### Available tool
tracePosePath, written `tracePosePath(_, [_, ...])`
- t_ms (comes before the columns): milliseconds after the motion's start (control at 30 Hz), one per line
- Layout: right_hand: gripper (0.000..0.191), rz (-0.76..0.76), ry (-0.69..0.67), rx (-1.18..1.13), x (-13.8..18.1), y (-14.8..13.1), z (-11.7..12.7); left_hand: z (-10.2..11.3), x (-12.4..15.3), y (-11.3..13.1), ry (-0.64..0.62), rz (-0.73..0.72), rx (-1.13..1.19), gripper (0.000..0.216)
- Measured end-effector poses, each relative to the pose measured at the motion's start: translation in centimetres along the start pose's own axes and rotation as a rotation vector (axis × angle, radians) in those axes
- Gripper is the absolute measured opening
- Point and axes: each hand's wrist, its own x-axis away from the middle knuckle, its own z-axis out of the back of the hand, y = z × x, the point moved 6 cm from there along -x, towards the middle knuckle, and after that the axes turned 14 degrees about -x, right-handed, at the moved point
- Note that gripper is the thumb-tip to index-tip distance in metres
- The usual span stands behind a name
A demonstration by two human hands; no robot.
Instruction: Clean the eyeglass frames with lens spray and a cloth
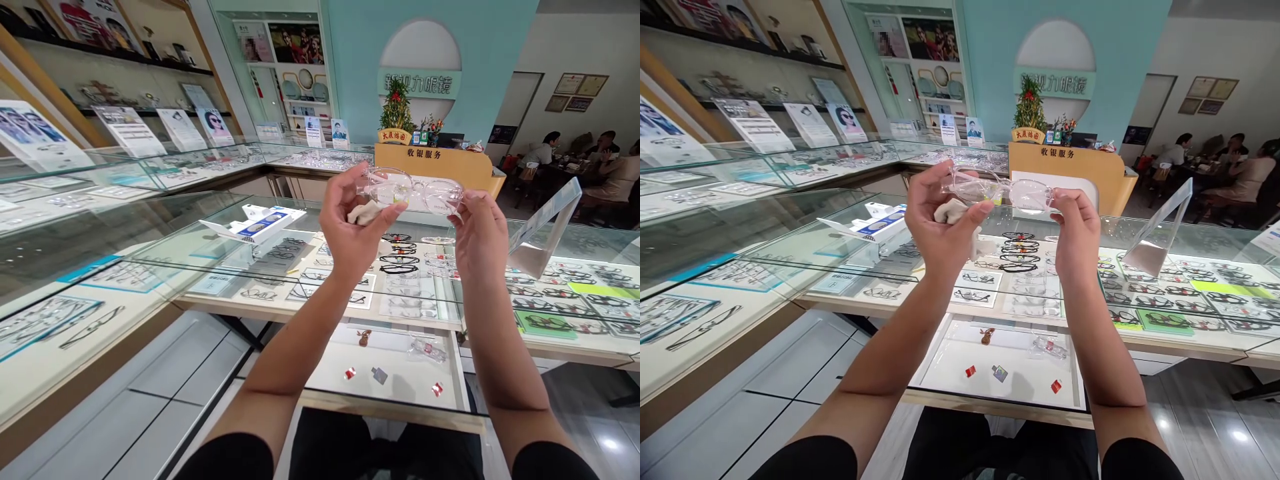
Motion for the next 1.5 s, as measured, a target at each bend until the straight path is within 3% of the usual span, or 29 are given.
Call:
tracePosePath(133, [0.04, -0.024, -0.05, -0.049, -0.3, 0.3, -0.3, -0.3, -0.4, -0.5, -0.028, 0.043, 0.065, 0.065])
tracePosePath(200, [0.042, -0.034, -0.106, -0.046, -0.3, 0.2, -1.1, -0.6, -0.5, -1.0, -0.087, 0.13, 0.119, 0.064])
tracePosePath(367, [0.037, 0.032, -0.221, -0.027, 0.5, -0.9, -3.5, -2.6, 0.2, -1.5, -0.426, 0.466, 0.352, 0.066])
tracePosePath(533, [0.03, 0.164, -0.293, -0.018, 1.1, -1.9, -4.2, -4.3, 1.5, -0.4, -0.687, 0.635, 0.511, 0.068])
tracePosePath(700, [0.037, 0.156, -0.293, 0.044, 0.7, -1.9, -3.7, -5.2, 2.4, -0.3, -0.831, 0.721, 0.538, 0.069])
tracePosePath(833, [0.033, 0.132, -0.256, 0.044, 0.5, -1.8, -3.5, -5.7, 3.0, -0.6, -0.925, 0.708, 0.47, 0.072])
tracePosePath(1067, [0.016, 0.176, -0.112, 0.126, -0.7, -2.5, -0.8, -3.4, 0.2, -3.4, -0.758, 0.487, 0.221, 0.069])
tracePosePath(1167, [0.018, 0.161, -0.081, 0.255, -2.6, -1.8, 1.6, -1.9, -1.8, -5.3, -0.592, 0.429, 0.081, 0.062])
tracePosePath(1300, [0.022, -0.019, -0.176, 0.482, -5.9, 2.8, 4.6, -1.1, -2.8, -9.0, -0.289, 0.434, -0.031, 0.052])
tracePosePath(1367, [0.023, -0.134, -0.275, 0.6, -6.9, 6.1, 5.9, -1.3, -1.8, -11.8, -0.225, 0.477, -0.11, 0.041])
tracePosePath(1500, [0.023, -0.365, -0.436, 0.908, -6.8, 11.7, 8.3, -1.3, 2.4, -17.8, -0.307, 0.611, -0.336, 0.028])
